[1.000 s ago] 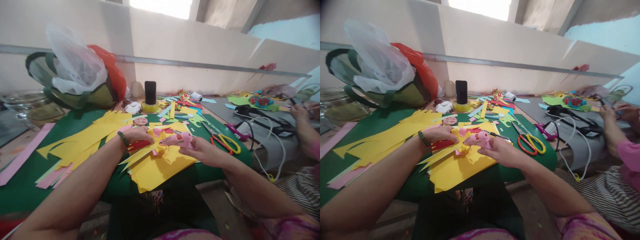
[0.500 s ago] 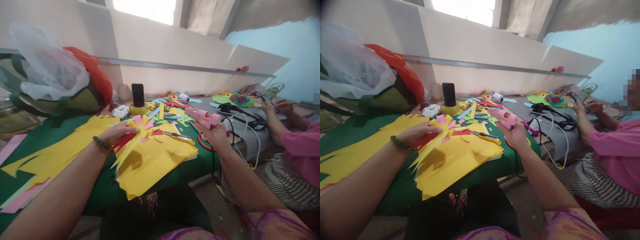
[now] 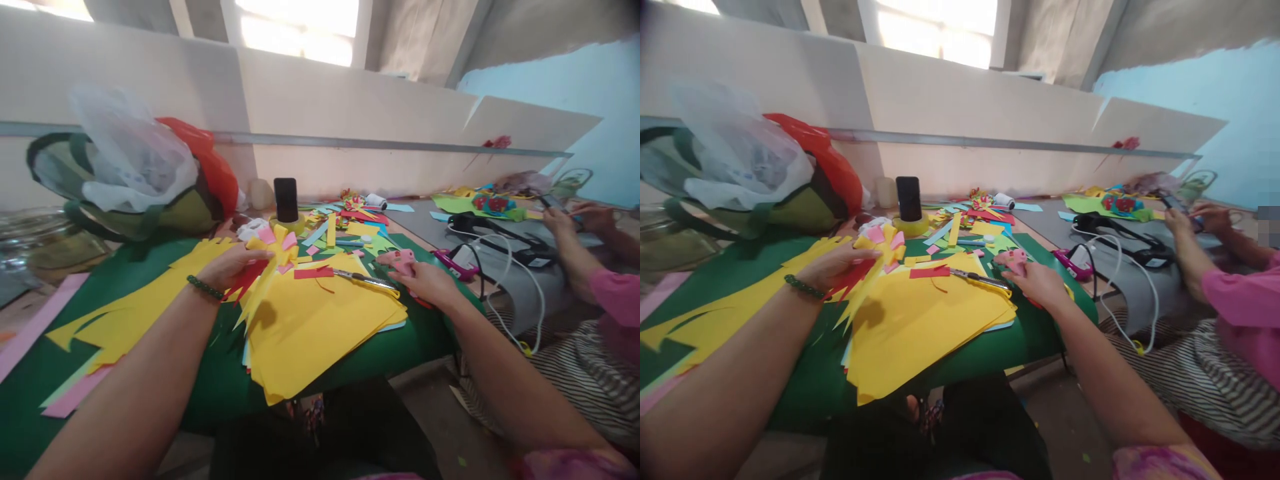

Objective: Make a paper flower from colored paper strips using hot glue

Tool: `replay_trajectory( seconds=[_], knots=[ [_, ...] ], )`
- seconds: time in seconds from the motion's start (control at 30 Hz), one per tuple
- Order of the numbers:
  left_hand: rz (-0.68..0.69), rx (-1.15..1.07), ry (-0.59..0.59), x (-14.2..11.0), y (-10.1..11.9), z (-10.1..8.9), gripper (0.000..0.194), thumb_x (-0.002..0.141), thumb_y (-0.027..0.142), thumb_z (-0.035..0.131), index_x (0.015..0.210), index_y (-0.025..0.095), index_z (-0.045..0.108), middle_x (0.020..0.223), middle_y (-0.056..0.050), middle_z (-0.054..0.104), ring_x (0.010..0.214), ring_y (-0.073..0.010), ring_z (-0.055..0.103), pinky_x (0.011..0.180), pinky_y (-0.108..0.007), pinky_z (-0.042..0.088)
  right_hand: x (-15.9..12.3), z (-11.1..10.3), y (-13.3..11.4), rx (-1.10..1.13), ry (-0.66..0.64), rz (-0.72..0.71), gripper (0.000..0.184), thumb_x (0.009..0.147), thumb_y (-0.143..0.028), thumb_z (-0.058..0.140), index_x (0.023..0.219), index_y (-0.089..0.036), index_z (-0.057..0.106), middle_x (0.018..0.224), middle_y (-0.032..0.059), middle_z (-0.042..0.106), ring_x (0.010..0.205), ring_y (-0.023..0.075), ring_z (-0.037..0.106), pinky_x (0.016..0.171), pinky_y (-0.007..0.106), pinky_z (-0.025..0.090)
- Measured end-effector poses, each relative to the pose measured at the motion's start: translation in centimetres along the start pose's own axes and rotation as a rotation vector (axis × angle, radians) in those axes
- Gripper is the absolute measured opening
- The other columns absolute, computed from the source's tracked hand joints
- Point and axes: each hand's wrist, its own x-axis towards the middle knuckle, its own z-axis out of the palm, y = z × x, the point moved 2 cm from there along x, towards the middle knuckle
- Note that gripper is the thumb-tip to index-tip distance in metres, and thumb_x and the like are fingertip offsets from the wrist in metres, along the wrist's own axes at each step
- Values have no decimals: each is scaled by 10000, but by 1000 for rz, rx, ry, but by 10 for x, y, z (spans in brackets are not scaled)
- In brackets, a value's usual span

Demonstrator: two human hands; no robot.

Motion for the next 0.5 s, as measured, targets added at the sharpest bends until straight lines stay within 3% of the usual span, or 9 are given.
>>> replay_trajectory(
  seconds=[0.1,0.2,0.27,0.37,0.5],
  knots=[
    [-29,-104,16,-2,2,0,258,593,290,715,697,235,485,726,22,633,858,-197,665,718,-270,520,-14,-9,7,-32,42,63,543,851,-682,502,940,-188,711,908,151,745,825,318,685,612,341,392],
    [-46,-70,12,-4,4,4,286,572,290,732,665,228,469,687,22,605,791,-199,646,663,-272,496,-38,-24,8,59,221,54,489,833,-685,517,856,-228,690,825,121,740,729,297,666,581,343,383],
    [-27,-38,5,-6,6,6,279,575,295,729,652,223,471,668,19,591,763,-196,633,642,-272,481,-52,-35,-2,201,296,-94,457,858,-650,488,824,-238,682,782,99,730,675,257,645,569,329,385],
    [6,6,-3,-8,8,9,255,593,309,708,658,220,477,652,19,581,743,-189,624,624,-266,465,-55,-49,-33,342,286,-365,387,898,-536,461,848,-226,687,816,76,730,666,201,614,588,297,394],
    [17,4,2,-8,7,7,246,593,308,712,683,223,499,698,12,616,782,-196,645,640,-262,482,-17,-60,-89,257,170,-556,313,921,-361,446,796,-187,675,758,55,693,688,172,581,591,273,353]
  ],
)
